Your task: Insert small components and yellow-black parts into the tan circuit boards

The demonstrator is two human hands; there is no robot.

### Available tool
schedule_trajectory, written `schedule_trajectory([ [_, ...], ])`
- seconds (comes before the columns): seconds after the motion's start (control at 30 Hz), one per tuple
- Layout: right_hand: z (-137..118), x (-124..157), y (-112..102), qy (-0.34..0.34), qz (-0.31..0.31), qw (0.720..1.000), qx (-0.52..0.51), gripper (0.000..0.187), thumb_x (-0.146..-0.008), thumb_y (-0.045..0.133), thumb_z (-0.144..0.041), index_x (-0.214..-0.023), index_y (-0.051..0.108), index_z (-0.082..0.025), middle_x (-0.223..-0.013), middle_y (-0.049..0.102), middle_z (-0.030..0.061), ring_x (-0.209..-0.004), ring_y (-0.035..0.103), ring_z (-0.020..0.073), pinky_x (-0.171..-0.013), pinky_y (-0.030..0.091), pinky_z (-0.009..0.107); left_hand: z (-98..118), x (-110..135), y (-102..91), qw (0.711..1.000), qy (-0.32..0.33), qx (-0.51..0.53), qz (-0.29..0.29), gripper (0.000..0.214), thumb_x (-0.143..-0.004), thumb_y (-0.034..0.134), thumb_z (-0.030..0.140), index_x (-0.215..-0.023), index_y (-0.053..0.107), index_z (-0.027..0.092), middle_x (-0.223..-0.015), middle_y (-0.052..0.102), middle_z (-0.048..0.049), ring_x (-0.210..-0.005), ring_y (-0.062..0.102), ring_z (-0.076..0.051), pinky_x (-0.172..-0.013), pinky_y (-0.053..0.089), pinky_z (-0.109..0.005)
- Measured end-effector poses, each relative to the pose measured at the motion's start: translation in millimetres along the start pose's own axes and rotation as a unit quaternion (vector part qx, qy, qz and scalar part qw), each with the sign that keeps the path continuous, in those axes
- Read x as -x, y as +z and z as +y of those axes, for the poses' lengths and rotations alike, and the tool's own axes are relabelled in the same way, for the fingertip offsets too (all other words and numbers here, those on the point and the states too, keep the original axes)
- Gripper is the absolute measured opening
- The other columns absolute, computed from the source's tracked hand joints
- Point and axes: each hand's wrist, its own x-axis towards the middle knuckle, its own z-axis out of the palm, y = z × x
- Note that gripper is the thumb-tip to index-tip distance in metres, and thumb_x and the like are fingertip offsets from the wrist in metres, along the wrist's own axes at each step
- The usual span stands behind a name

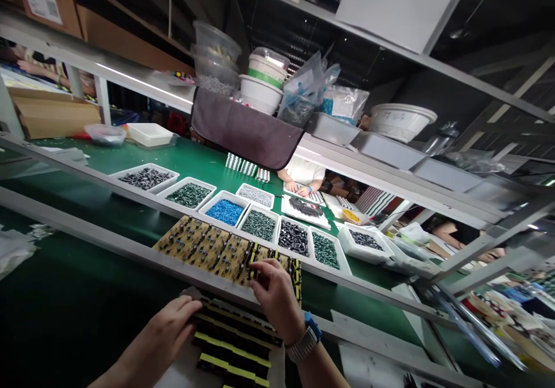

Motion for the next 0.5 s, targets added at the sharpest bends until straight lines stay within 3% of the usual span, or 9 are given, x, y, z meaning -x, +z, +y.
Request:
schedule_trajectory([
  [0.1, 0, -4, 3, -0.017, 0.008, 0.998, 0.056, 0.028, -0.081, 0.058, -0.016, -0.106, 0.069, -0.019, -0.1, 0.065, 0.0052, -0.073, 0.062, 0.0147, -0.072, 0.052, 0.029, -3, -3, -3.1, 1.0, 0.001, 0.025, 0.003, 0.028, -0.085, 0.047, 0.015, -0.094, 0.072, 0.022, -0.097, 0.072, -0.0089, -0.093, 0.067, -0.026, -0.087, 0.053, -0.035],
  [0.2, -3, -3, 8, -0.009, 0.002, 0.991, 0.134, 0.028, -0.081, 0.061, -0.012, -0.108, 0.067, -0.019, -0.097, 0.068, 0.0048, -0.079, 0.063, 0.0177, -0.08, 0.05, 0.032, -5, -1, -18.4, 0.984, -0.076, 0.154, 0.046, 0.017, -0.083, 0.062, 0.033, -0.094, 0.072, 0.024, -0.097, 0.074, -0.0058, -0.093, 0.068, -0.023, -0.084, 0.052, -0.026],
  [0.33, -11, -5, 10, 0.001, -0.003, 0.974, 0.228, 0.029, -0.082, 0.063, -0.01, -0.109, 0.066, -0.018, -0.104, 0.07, 0.0065, -0.096, 0.063, 0.0224, -0.089, 0.047, 0.035, -3, 11, -34.9, 0.909, -0.213, 0.353, 0.068, 0.04, -0.074, 0.073, 0.051, -0.099, 0.072, 0.02, -0.087, 0.076, -0.0046, -0.076, 0.067, -0.018, -0.07, 0.054, -0.02],
  [0.5, -23, -12, 15, -0.015, -0.015, 0.946, 0.323, 0.038, -0.08, 0.066, -0.01, -0.117, 0.063, -0.018, -0.103, 0.071, 0.006, -0.098, 0.063, 0.0241, -0.09, 0.044, 0.036, 12, 31, -35.9, 0.831, -0.281, 0.478, 0.048, 0.054, -0.065, 0.079, 0.058, -0.1, 0.073, 0.018, -0.091, 0.078, -0.0084, -0.085, 0.069, -0.022, -0.075, 0.056, -0.025],
])
